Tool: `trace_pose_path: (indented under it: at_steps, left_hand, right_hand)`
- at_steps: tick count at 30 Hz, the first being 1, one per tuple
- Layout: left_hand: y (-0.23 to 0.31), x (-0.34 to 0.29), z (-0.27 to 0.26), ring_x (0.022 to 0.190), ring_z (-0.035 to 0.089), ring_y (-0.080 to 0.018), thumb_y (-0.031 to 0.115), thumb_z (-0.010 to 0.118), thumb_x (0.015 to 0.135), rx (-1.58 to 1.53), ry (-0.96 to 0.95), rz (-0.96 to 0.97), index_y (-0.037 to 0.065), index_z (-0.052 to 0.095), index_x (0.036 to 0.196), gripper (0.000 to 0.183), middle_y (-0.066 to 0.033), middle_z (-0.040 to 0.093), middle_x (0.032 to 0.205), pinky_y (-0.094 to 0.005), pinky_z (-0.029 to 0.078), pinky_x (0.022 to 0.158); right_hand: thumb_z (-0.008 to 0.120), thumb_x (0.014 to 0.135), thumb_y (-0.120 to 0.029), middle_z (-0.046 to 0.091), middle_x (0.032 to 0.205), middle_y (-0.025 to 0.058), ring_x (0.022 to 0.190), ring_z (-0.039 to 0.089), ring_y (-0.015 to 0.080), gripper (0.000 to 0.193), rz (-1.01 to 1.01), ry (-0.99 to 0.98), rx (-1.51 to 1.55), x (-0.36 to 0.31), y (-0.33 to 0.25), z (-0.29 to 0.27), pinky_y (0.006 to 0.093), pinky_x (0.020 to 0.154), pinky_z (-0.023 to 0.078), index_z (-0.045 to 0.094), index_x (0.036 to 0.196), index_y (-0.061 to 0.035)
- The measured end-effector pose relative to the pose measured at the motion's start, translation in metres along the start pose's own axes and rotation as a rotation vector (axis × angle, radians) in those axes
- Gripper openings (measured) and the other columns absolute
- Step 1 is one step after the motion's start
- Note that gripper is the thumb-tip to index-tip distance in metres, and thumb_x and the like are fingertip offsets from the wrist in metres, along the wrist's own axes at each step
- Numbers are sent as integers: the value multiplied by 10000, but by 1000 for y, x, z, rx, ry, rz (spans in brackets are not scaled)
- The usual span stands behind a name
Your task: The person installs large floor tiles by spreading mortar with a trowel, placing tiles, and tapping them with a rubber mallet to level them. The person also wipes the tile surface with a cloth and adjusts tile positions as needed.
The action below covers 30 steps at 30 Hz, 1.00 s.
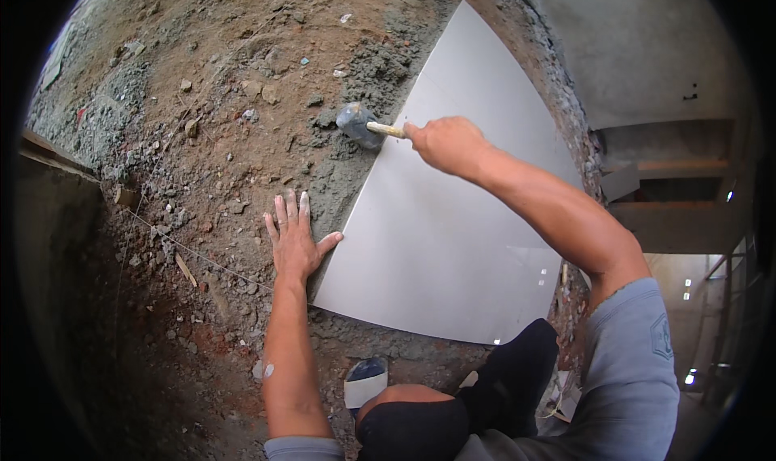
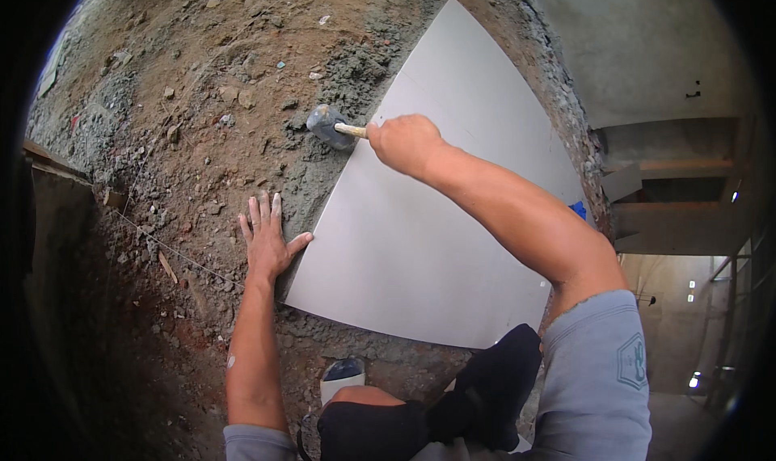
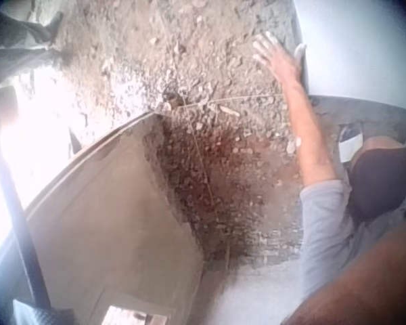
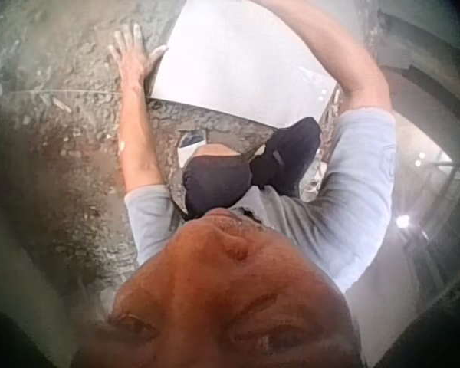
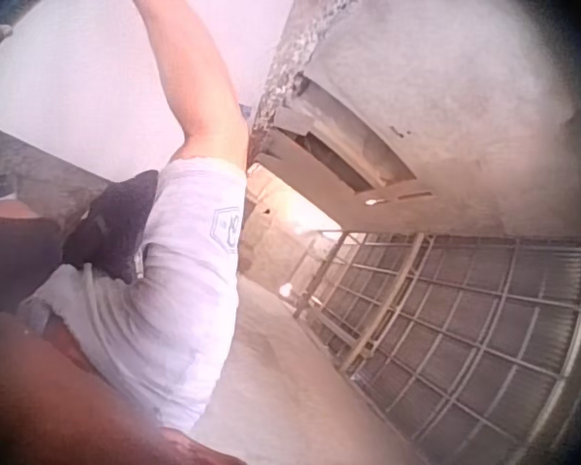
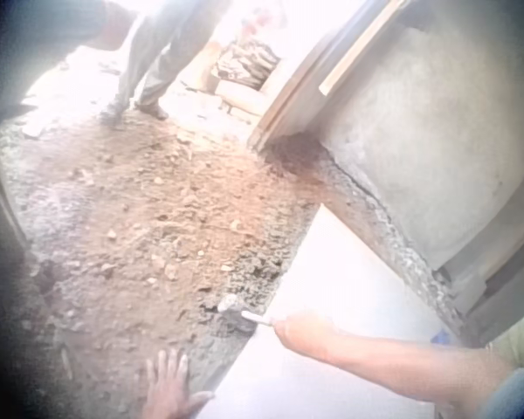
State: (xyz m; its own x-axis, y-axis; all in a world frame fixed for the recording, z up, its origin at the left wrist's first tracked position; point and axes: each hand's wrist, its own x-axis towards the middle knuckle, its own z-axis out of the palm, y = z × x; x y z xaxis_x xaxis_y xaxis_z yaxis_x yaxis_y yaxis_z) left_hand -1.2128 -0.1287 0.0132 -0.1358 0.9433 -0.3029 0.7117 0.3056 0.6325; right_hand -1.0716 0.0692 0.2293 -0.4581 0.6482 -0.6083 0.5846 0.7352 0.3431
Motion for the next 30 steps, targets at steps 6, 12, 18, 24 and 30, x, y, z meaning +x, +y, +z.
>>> trace_pose_path:
  at_steps: [6,12,18,24,30]
  left_hand:
    - [0,-3,-1,1475,13,-303,718,593,732,14,14,-4,92,238,1504,1056,-118,132,1590,-498,-21,1176]
    - [1,-1,1,1475,15,-300,706,597,739,57,25,3,89,226,1507,1053,-120,126,1590,-496,-18,1177]
    - [0,-1,2,1475,18,-296,683,611,749,61,24,-7,90,213,1510,1044,-126,123,1589,-491,-16,1178]
    - [-2,-1,4,1476,15,-284,710,600,734,41,56,3,103,243,1504,1044,-112,139,1588,-482,-12,1183]
    - [1,-1,3,1476,5,-275,716,601,728,36,47,-7,119,241,1507,1046,-100,139,1589,-470,-12,1187]
  right_hand:
    - [474,969,-296,670,823,129,793,653,330,263,62,-12,143,-15,10,4,484,675,500,579,1089,-86]
    - [477,969,-293,669,834,148,830,646,335,283,170,29,302,-34,20,33,478,733,492,577,1133,-85]
    - [485,971,-294,666,831,157,824,646,334,296,27,-44,100,-18,26,-5,470,748,493,589,1198,-135]
    - [487,967,-289,667,800,139,738,656,343,252,1,513,320,0,-5,-40,494,675,518,538,1140,-112]
    - [473,961,-264,661,770,149,722,660,341,227,16,193,-82,12,12,-18,483,652,517,538,1103,-100]
